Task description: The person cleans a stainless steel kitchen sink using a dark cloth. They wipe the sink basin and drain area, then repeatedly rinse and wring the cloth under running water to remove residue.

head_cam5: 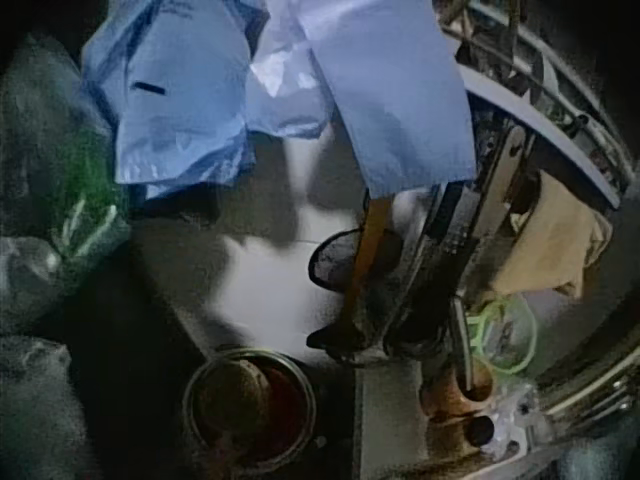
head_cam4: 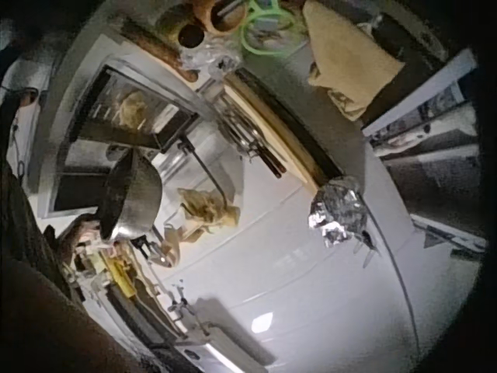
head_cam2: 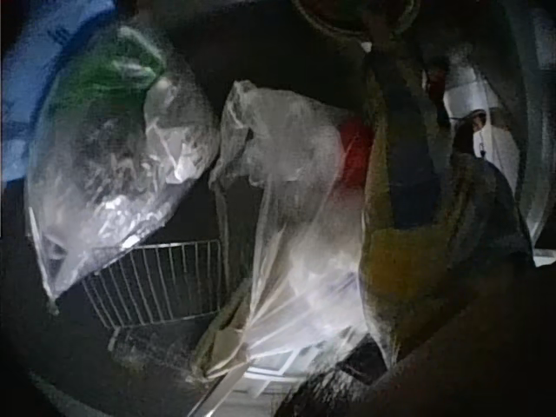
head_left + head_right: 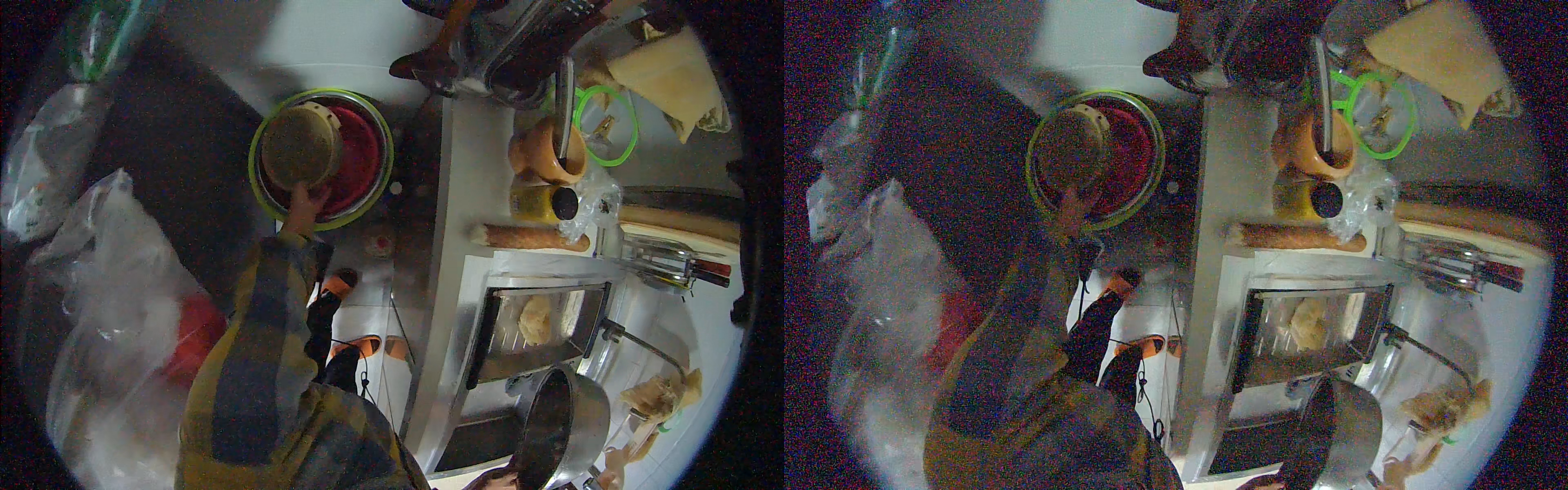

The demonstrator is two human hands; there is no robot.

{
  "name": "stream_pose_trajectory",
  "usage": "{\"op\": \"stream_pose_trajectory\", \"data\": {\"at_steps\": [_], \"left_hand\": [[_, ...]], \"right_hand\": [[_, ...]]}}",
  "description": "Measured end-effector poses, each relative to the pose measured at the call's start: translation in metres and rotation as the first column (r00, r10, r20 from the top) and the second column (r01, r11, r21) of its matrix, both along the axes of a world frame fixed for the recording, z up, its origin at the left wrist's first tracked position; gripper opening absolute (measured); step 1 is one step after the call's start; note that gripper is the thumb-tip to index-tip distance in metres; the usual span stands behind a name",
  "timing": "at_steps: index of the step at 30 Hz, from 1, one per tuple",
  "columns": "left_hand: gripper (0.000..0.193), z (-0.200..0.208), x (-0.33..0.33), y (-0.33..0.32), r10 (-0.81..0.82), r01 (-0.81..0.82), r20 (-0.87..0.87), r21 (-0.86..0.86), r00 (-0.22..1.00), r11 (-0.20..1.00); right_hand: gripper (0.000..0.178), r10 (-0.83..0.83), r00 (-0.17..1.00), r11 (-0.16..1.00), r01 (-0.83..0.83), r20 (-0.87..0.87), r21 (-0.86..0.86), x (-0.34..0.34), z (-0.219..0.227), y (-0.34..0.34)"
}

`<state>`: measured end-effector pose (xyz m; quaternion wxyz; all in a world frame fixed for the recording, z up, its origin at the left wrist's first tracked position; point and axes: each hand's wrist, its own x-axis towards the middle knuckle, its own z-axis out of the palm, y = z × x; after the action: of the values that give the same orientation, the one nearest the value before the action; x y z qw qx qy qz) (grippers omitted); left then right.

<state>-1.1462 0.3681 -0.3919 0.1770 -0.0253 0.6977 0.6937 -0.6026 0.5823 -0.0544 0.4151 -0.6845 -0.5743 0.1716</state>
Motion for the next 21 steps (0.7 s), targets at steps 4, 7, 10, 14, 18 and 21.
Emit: {"op": "stream_pose_trajectory", "data": {"at_steps": [4, 7, 10, 14, 18, 21], "left_hand": [[0.028, 0.002, 0.002, 0.005, 0.263, -0.708, 0.699, 0.477, 0.665, 0.521], [0.025, -0.007, 0.008, 0.006, 0.095, -0.597, 0.595, 0.758, 0.798, 0.265], [0.023, 0.005, 0.014, 0.002, -0.101, -0.425, 0.433, 0.9, 0.896, 0.094], [0.024, 0.064, 0.053, 0.0, -0.033, -0.434, 0.44, 0.893, 0.897, 0.12], [0.024, 0.028, 0.064, -0.043, -0.477, -0.795, 0.637, 0.509, 0.606, -0.331], [0.023, 0.072, 0.065, -0.027, -0.037, -0.426, 0.426, 0.905, 0.904, 0.017]], "right_hand": [[0.049, 0.128, 0.99, 0.991, -0.129, -0.06, -0.018, -0.031, -0.011, 0.016], [0.05, 0.233, 0.966, 0.972, -0.236, -0.109, -0.015, -0.051, -0.018, 0.022], [0.05, 0.352, 0.923, 0.934, -0.357, -0.158, 0.001, -0.074, -0.02, 0.023], [0.051, 0.544, 0.818, 0.836, -0.547, -0.186, 0.041, -0.124, -0.028, 0.016], [0.052, 0.747, 0.653, 0.65, -0.757, 0.125, 0.067, -0.181, -0.038, 0.002], [0.058, 0.727, 0.557, 0.624, -0.78, -0.401, 0.047, -0.251, -0.033, -0.033]]}}
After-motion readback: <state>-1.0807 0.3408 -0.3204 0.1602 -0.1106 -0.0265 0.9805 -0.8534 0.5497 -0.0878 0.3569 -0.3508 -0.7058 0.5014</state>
